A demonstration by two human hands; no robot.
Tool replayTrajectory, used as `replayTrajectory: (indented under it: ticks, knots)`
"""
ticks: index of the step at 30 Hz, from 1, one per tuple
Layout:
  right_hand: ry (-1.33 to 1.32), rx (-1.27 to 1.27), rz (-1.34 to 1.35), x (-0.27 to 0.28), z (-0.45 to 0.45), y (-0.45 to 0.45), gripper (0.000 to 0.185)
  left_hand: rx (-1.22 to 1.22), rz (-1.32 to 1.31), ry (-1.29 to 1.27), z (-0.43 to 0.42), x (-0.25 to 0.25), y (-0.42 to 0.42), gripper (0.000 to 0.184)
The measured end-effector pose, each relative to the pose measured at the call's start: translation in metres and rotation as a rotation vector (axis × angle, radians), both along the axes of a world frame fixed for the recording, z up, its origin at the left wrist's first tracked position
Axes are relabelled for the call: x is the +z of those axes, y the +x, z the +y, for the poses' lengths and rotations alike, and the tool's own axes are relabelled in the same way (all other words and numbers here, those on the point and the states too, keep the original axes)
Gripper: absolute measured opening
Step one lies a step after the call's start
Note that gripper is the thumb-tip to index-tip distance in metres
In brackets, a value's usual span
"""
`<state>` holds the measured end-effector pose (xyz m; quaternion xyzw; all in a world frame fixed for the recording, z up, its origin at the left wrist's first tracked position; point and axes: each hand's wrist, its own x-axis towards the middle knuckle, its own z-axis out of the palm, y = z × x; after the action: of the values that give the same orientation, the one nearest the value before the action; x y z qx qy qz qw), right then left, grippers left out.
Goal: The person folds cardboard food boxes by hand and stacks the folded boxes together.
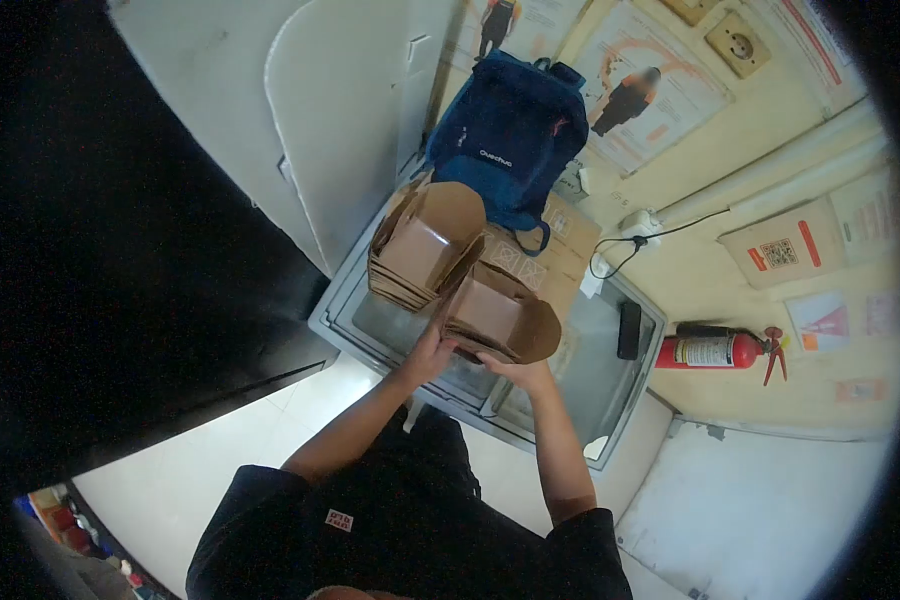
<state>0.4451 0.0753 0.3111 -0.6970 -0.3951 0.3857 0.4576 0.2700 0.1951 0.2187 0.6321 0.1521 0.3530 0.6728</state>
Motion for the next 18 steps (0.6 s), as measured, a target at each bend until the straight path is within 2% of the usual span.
replayTrajectory:
  ticks: [4, 6, 9, 12, 15, 18]
  knots:
    - [-0.020, 0.010, -0.088, -0.008, 0.010, 0.000, 0.084, 0.075, 0.079, 0.028, -0.005, 0.016, -0.012, 0.065]
    - [0.079, -0.034, -0.127, -0.012, 0.009, -0.006, 0.083, 0.121, 0.164, 0.045, -0.009, 0.035, -0.023, 0.064]
    - [0.354, -0.134, -0.019, -0.020, 0.023, -0.012, 0.084, 0.182, 0.159, 0.013, -0.030, 0.053, -0.062, 0.058]
    - [0.421, -0.142, 0.031, -0.035, 0.025, -0.023, 0.077, 0.221, 0.165, -0.188, -0.061, 0.016, -0.123, 0.051]
    - [0.402, -0.188, -0.223, -0.043, 0.021, -0.024, 0.084, 0.405, 0.207, -0.512, -0.091, -0.040, -0.194, 0.047]
    - [0.403, -0.335, -0.201, -0.051, 0.035, -0.027, 0.098, 0.673, 0.263, -0.793, -0.130, -0.099, -0.278, 0.050]
